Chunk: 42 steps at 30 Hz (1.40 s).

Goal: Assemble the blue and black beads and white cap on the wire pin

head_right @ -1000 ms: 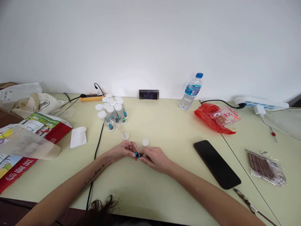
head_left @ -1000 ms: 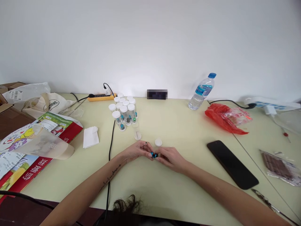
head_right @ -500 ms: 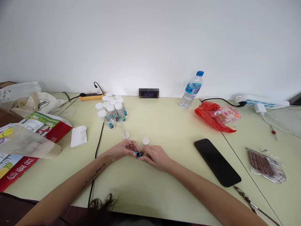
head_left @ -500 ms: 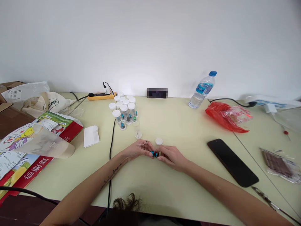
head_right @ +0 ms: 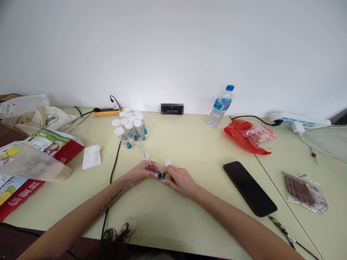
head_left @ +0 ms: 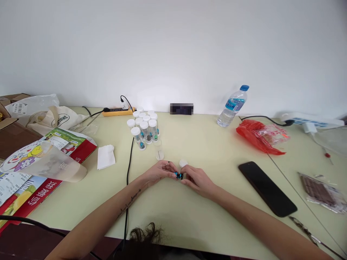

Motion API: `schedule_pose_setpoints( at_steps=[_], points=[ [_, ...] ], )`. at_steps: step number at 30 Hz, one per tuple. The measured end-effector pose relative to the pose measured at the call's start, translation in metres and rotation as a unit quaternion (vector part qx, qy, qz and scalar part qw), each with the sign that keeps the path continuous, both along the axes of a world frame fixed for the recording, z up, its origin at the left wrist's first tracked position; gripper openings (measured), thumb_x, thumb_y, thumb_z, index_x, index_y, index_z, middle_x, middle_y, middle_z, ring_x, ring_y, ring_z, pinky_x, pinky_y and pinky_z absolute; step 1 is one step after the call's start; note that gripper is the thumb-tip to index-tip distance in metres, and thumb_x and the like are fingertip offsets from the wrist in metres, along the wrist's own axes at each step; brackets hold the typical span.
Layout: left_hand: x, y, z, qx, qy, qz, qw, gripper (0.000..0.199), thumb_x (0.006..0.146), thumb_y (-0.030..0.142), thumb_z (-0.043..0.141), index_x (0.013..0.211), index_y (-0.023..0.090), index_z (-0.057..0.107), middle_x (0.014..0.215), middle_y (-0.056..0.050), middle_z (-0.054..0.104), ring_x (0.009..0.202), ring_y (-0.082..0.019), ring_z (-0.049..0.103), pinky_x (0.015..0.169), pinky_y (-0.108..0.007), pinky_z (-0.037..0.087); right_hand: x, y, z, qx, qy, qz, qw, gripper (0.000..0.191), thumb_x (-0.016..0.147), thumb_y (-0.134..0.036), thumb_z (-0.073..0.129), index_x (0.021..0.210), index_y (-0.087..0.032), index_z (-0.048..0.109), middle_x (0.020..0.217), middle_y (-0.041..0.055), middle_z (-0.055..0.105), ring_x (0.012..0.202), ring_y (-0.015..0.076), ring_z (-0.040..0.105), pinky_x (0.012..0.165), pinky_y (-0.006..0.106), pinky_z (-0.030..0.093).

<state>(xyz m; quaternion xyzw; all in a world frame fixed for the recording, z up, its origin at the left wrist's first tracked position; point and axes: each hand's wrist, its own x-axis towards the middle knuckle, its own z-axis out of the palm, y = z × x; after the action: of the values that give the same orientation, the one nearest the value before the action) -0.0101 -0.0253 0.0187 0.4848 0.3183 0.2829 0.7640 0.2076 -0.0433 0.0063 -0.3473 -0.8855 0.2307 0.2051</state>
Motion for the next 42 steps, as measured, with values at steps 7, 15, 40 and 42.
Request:
schedule_pose_setpoints(
  at_steps=[7,15,40,42],
  points=[
    [0.0013,-0.0009,-0.0014,0.009,-0.006,0.016,1.000,0.023,0.063,0.020,0.077,0.082,0.012,0.067,0.081,-0.006,0.067,0.078,-0.016,0.060,0.080,-0.029,0.042,-0.0006,-0.0019,-0.0004,-0.018,0.014,-0.022,1.000,0.017,0.093,-0.036,0.041,0.101,-0.020,0.043,0.092,0.0031,0.055,0.058,0.0108,0.052,0.055,0.023,0.039],
    [0.0028,-0.0015,-0.0035,0.019,-0.004,0.037,0.999,0.022,0.062,0.020,0.077,0.081,0.014,0.067,0.079,-0.005,0.067,0.078,-0.016,0.060,0.080,-0.029,0.042,-0.0017,0.0008,0.0038,-0.007,0.024,-0.018,1.000,0.023,0.098,-0.033,0.028,0.094,-0.022,0.047,0.090,0.0030,0.055,0.070,0.0142,0.054,0.064,0.026,0.041],
    [0.0014,-0.0039,-0.0061,0.012,-0.026,0.060,0.998,0.021,0.062,0.019,0.078,0.078,0.013,0.066,0.080,-0.005,0.068,0.079,-0.016,0.062,0.082,-0.032,0.043,-0.0020,0.0001,0.0041,-0.013,0.026,-0.034,0.999,0.017,0.097,-0.029,0.034,0.097,-0.021,0.049,0.090,0.0035,0.057,0.067,0.0136,0.055,0.061,0.025,0.041],
    [0.0017,-0.0043,-0.0047,0.011,-0.028,0.067,0.997,0.021,0.062,0.019,0.078,0.078,0.014,0.066,0.081,-0.005,0.068,0.079,-0.016,0.062,0.082,-0.031,0.043,-0.0023,-0.0005,0.0043,-0.026,0.038,-0.040,0.998,0.013,0.094,-0.027,0.039,0.105,-0.022,0.046,0.096,0.0042,0.057,0.062,0.0120,0.055,0.058,0.025,0.041]
  ],
)
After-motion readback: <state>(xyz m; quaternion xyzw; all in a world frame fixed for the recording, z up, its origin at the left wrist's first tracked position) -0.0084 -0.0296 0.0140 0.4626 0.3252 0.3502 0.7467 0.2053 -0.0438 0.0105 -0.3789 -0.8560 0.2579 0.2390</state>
